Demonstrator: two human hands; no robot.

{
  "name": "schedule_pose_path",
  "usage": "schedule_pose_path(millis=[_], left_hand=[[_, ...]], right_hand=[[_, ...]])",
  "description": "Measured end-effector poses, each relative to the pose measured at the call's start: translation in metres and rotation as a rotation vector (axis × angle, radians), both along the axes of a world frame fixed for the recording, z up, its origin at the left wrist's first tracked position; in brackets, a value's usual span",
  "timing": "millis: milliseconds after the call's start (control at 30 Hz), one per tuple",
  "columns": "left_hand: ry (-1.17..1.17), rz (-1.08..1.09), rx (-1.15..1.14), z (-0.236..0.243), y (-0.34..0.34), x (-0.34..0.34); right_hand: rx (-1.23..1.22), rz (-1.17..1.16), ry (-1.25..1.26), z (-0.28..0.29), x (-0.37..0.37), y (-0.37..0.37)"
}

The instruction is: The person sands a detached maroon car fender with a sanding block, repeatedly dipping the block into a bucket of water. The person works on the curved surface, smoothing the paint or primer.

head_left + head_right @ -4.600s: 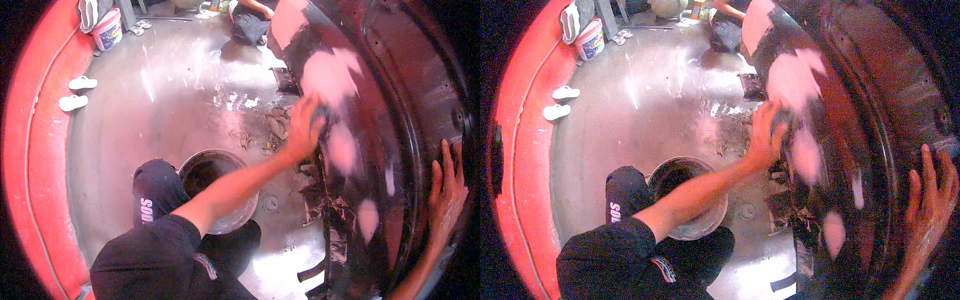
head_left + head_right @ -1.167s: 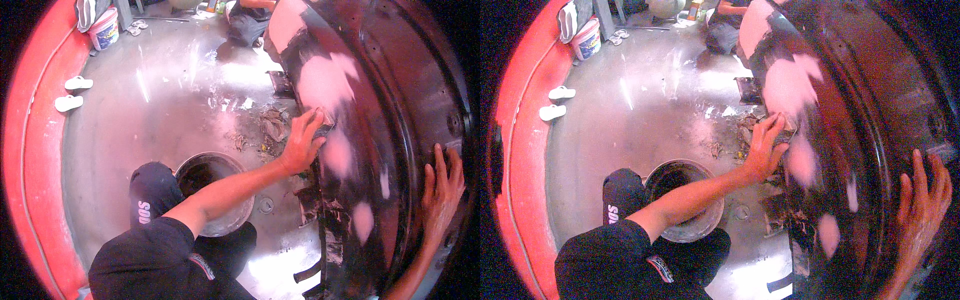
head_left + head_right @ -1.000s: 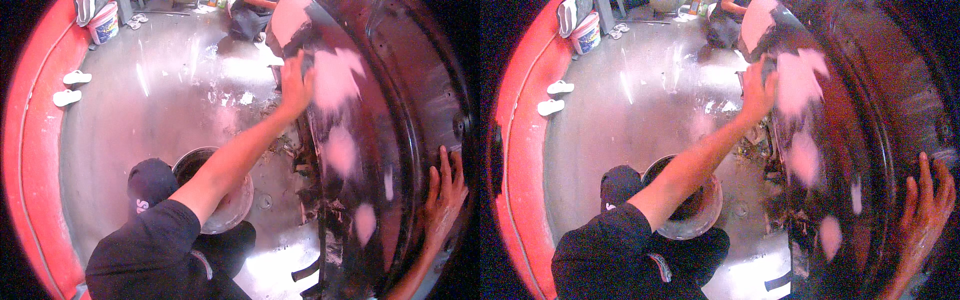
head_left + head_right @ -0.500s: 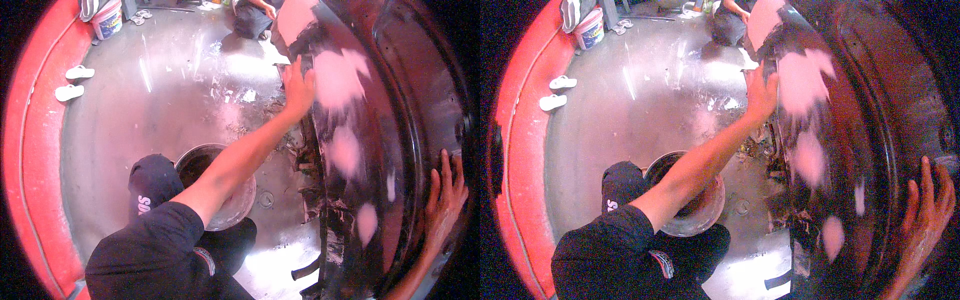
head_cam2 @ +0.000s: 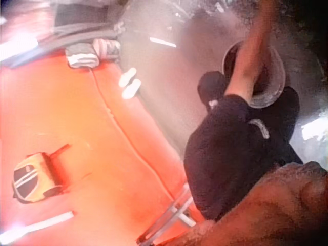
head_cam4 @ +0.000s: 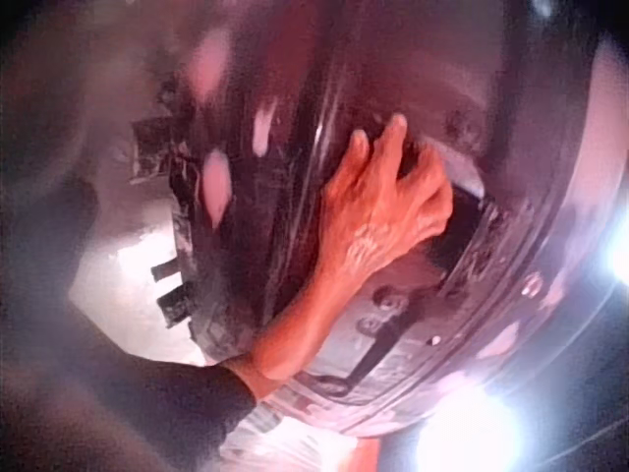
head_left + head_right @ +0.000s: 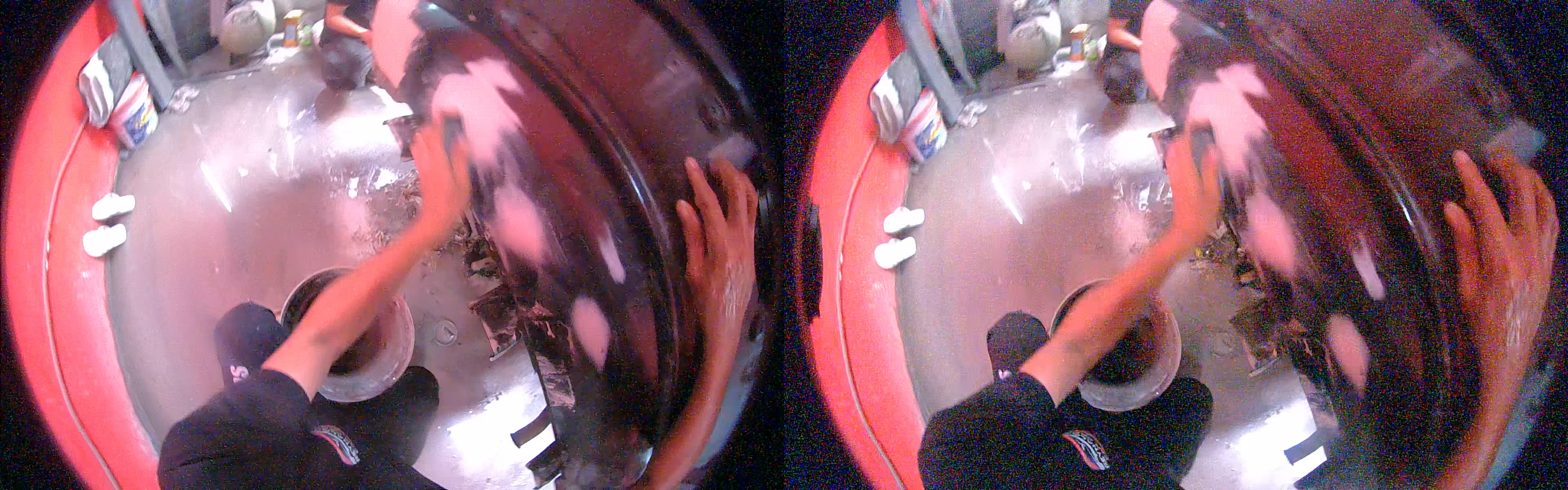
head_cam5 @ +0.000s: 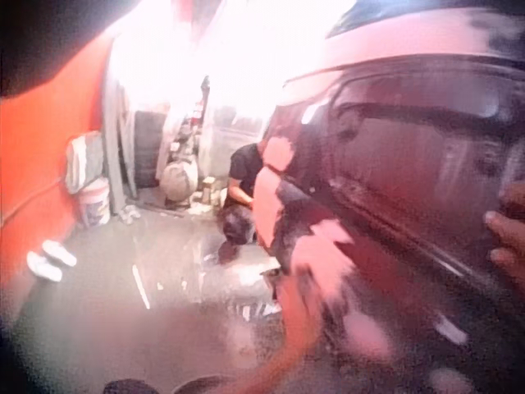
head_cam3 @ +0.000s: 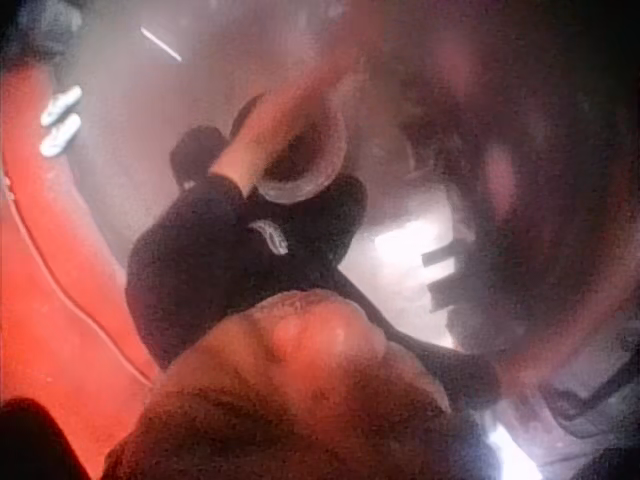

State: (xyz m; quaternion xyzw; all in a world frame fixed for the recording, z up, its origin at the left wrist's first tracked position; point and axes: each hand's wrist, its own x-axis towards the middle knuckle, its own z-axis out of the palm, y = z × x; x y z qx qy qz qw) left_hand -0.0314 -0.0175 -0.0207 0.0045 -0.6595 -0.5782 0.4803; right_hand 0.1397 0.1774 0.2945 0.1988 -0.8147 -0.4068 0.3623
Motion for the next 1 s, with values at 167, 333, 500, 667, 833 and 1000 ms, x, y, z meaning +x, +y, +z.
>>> schedule_pose_path(millis=[167, 333, 500, 667, 833, 1000], left_hand=[[0.234, -0.038, -0.314, 0.006, 0.010, 0.031], [0.069, 0.110, -0.100, 0.062, -0.071, -0.064], [0.214, 0.048, -0.280, 0.048, 0.027, 0.049], [0.294, 0.033, -0.282, 0.060, -0.018, -0.004], [0.004, 0.015, -0.062, 0.081, -0.048, -0.032], [0.273, -0.032, -0.405, 0.046, 0.025, 0.071]], right_hand=[[0.062, 0.050, 0.030, 0.009, 0.003, 0.001], [0.063, 0.117, 0.026, 0.003, -0.003, 0.001], [0.054, 0.146, 0.046, 0.003, 0.001, 0.001], [0.083, 0.127, 0.024, 0.008, 0.001, 0.005], [0.041, 0.123, 0.002, 0.003, -0.004, 0.001], [0.092, 0.149, 0.046, 0.003, -0.004, 0.005]])
